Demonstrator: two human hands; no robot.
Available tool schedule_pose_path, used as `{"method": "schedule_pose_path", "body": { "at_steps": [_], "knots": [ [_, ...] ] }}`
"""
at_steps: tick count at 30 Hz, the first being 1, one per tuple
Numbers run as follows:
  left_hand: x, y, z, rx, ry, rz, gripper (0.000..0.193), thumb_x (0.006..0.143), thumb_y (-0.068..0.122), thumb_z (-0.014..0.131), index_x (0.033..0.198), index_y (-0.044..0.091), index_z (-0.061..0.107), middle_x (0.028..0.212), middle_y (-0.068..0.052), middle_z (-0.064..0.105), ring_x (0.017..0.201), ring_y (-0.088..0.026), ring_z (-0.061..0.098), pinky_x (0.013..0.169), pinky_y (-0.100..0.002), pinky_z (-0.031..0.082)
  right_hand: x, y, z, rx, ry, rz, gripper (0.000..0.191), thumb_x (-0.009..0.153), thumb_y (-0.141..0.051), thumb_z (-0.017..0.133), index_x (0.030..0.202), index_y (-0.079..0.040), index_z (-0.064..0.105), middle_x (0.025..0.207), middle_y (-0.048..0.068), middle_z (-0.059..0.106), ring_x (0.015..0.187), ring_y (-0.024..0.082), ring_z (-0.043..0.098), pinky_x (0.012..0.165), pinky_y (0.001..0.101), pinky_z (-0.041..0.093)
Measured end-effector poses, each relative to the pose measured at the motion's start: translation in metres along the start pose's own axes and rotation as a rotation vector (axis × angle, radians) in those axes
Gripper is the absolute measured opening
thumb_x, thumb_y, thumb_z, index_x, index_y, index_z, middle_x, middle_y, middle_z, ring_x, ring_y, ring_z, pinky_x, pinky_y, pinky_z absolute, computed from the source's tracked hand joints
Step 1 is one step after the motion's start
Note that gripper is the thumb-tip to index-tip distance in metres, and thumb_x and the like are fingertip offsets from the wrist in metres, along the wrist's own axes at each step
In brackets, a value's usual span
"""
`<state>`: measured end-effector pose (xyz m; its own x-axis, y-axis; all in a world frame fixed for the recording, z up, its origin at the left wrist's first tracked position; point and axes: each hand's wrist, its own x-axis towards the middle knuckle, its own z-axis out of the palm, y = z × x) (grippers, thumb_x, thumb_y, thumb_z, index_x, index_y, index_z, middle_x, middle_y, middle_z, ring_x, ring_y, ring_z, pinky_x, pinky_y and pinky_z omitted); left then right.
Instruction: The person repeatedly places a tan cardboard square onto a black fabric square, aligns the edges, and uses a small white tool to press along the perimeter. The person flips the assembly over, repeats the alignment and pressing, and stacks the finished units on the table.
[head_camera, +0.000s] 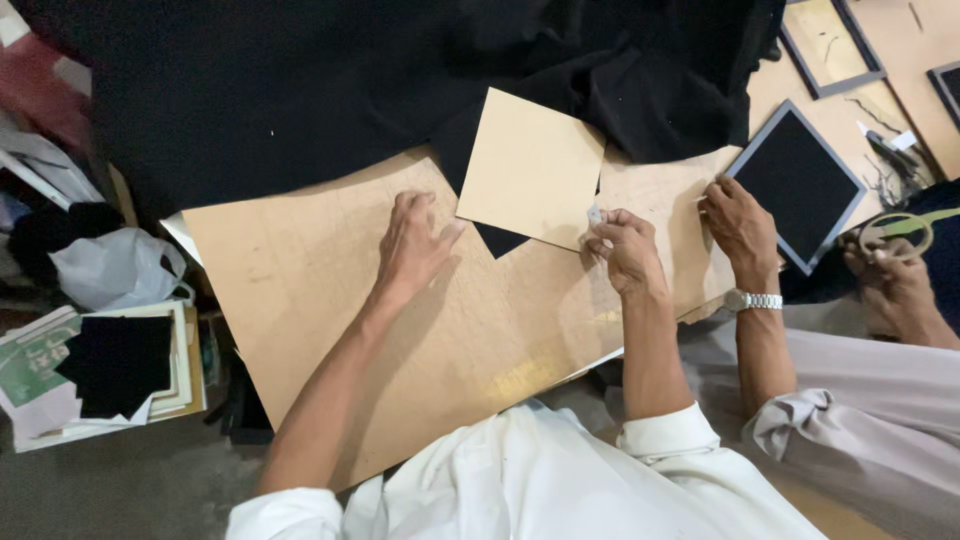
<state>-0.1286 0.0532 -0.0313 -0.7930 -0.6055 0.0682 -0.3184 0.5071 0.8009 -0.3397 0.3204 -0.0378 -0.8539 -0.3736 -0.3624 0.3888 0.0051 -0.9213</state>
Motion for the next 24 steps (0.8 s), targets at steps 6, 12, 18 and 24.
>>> {"method": "schedule_pose_path", "body": {
  "at_steps": [6, 12, 18, 24],
  "knots": [
    [0.073, 0.017, 0.027, -0.129, 0.153, -0.219, 0.067, 0.089, 0.029, 0.076, 0.144, 0.007, 0.044, 0.142, -0.02, 0.056, 0.131, -0.036, 0.054, 0.106, -0.047, 0.045, 0.006, -0.012, 0.009, -0.01, 0.012, 0.108, 0.01, 0.086, 0.006, 0.065, 0.087, -0.003, 0.063, 0.082, 0.006, 0.061, 0.069, 0.018, 0.057, 0.061, 0.0326, 0.048],
    [0.076, 0.03, 0.03, -0.175, 0.157, -0.254, 0.09, 0.09, 0.026, 0.073, 0.161, 0.021, 0.017, 0.131, -0.023, 0.062, 0.123, -0.037, 0.058, 0.105, -0.048, 0.045, 0.009, -0.008, 0.035, 0.232, -0.114, 0.153, 0.013, 0.085, 0.005, 0.066, 0.086, -0.007, 0.062, 0.079, 0.006, 0.062, 0.07, 0.018, 0.06, 0.063, 0.0328, 0.05],
    [0.087, 0.012, 0.025, -0.134, 0.127, -0.306, 0.072, 0.103, 0.024, 0.058, 0.165, 0.025, 0.022, 0.131, -0.012, 0.068, 0.12, -0.032, 0.062, 0.102, -0.045, 0.048, -0.009, 0.003, 0.062, 0.091, 0.008, -0.111, 0.013, 0.084, 0.013, 0.069, 0.087, 0.001, 0.068, 0.081, 0.006, 0.066, 0.07, 0.014, 0.06, 0.065, 0.0256, 0.049],
    [0.088, -0.008, 0.03, 0.079, 0.119, -0.03, 0.068, 0.091, 0.021, 0.08, 0.15, 0.013, 0.047, 0.145, -0.013, 0.06, 0.13, -0.036, 0.056, 0.113, -0.046, 0.044, -0.111, -0.026, -0.022, -0.037, 0.177, -0.287, 0.009, 0.09, 0.005, 0.073, 0.092, -0.002, 0.07, 0.086, 0.002, 0.067, 0.075, 0.008, 0.064, 0.069, 0.0187, 0.053]
  ]
}}
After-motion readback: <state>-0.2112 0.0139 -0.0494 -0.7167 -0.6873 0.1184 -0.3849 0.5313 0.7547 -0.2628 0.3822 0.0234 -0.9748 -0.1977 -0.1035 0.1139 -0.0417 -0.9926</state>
